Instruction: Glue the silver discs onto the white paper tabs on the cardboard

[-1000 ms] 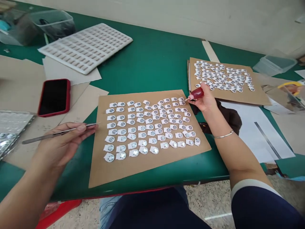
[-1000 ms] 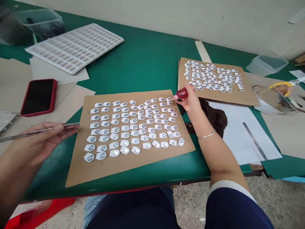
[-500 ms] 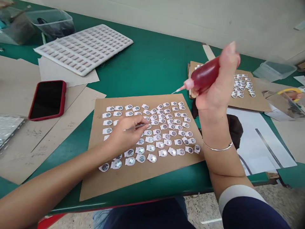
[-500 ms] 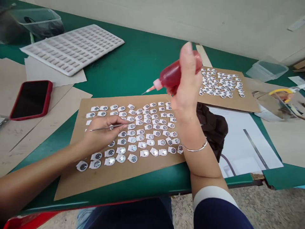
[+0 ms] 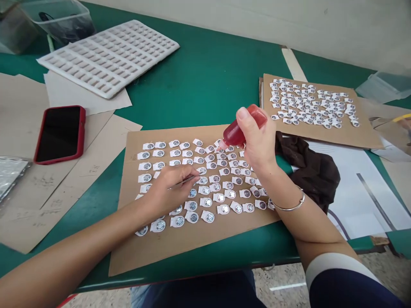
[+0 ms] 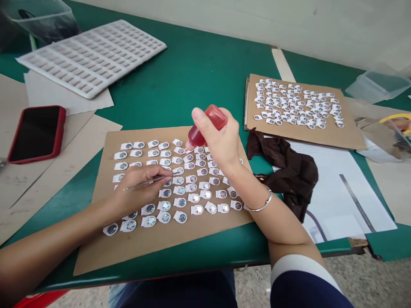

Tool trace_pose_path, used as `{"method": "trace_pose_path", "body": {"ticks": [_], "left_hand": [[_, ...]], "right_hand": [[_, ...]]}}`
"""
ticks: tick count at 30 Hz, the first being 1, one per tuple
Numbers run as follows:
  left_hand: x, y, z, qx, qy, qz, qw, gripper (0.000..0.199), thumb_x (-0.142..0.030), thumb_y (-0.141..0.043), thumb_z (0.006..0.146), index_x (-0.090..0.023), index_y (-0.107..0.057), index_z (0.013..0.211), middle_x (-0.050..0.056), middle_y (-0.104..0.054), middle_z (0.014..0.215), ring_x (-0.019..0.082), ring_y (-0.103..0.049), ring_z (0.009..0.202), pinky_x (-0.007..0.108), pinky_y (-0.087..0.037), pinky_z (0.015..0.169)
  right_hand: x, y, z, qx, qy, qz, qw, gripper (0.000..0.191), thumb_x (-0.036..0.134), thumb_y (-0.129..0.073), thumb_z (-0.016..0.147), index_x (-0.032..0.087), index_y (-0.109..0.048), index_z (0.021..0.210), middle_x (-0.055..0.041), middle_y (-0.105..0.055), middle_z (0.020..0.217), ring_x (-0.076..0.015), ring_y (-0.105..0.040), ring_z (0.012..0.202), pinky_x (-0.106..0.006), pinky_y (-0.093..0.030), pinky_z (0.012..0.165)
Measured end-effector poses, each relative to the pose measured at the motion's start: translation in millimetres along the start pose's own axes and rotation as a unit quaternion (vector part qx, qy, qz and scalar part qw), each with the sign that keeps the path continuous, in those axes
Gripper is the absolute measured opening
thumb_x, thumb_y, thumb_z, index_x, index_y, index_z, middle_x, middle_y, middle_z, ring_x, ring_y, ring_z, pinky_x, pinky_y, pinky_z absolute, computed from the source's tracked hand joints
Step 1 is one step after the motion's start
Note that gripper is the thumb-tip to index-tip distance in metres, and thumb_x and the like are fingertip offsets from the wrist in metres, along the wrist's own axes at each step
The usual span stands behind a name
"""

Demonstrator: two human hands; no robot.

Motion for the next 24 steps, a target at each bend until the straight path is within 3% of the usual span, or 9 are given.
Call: {"method": "trace_pose_path", "body": {"ticks": [7,14,20,24], "left_hand": [[-1,-2.6,0,-0.011,-0.016,0.005,1.000,0.008,-0.018,-0.053,0.081,-0.018,-0.061,0.083,-0.001,-0.063,0.068,0.010,-0.056,0.057,0.022,-0.041,0.052],[-13,-6.3,1,0.029,-0.056,0.044,0.997,0.011,-0.013,-0.047,0.082,-0.016,-0.057,0.078,0.001,-0.061,0.071,0.012,-0.055,0.063,0.024,-0.041,0.055],[-31,-20.4,1,0.110,-0.118,0.139,0.977,0.015,-0.005,-0.041,0.074,-0.014,-0.053,0.074,0.005,-0.055,0.067,0.016,-0.051,0.064,0.029,-0.043,0.059],[-39,-28.0,-2,0.137,-0.139,0.210,0.958,0.015,-0.003,-0.039,0.071,-0.012,-0.051,0.070,0.006,-0.053,0.064,0.017,-0.047,0.060,0.031,-0.043,0.057]], "right_hand": [[3,-2,-2,0.022,0.025,-0.064,0.997,0.035,0.058,-0.038,0.083,0.024,-0.043,0.089,0.0006,-0.046,0.059,-0.0226,-0.066,0.067,-0.030,-0.048,0.043],[5,2,-2,-0.015,0.037,-0.061,0.997,0.031,0.053,-0.049,0.080,0.023,-0.041,0.076,0.0030,-0.046,0.057,-0.0166,-0.061,0.056,-0.030,-0.049,0.045],[0,-16,-9,0.039,-0.025,0.002,0.999,0.032,0.051,-0.057,0.076,0.024,-0.040,0.076,0.0053,-0.049,0.052,-0.0156,-0.060,0.046,-0.027,-0.044,0.038],[-5,-24,-14,0.069,-0.053,-0.033,0.996,0.033,0.052,-0.058,0.074,0.023,-0.041,0.075,0.0038,-0.054,0.054,-0.0164,-0.061,0.052,-0.030,-0.047,0.046]]}}
Point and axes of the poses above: each hand's wrist, its own z-axis towards the middle knuckle, its own y-axis out of the back of the hand, x = y × z, the point moved 8 cm from there along z, towards the middle knuckle
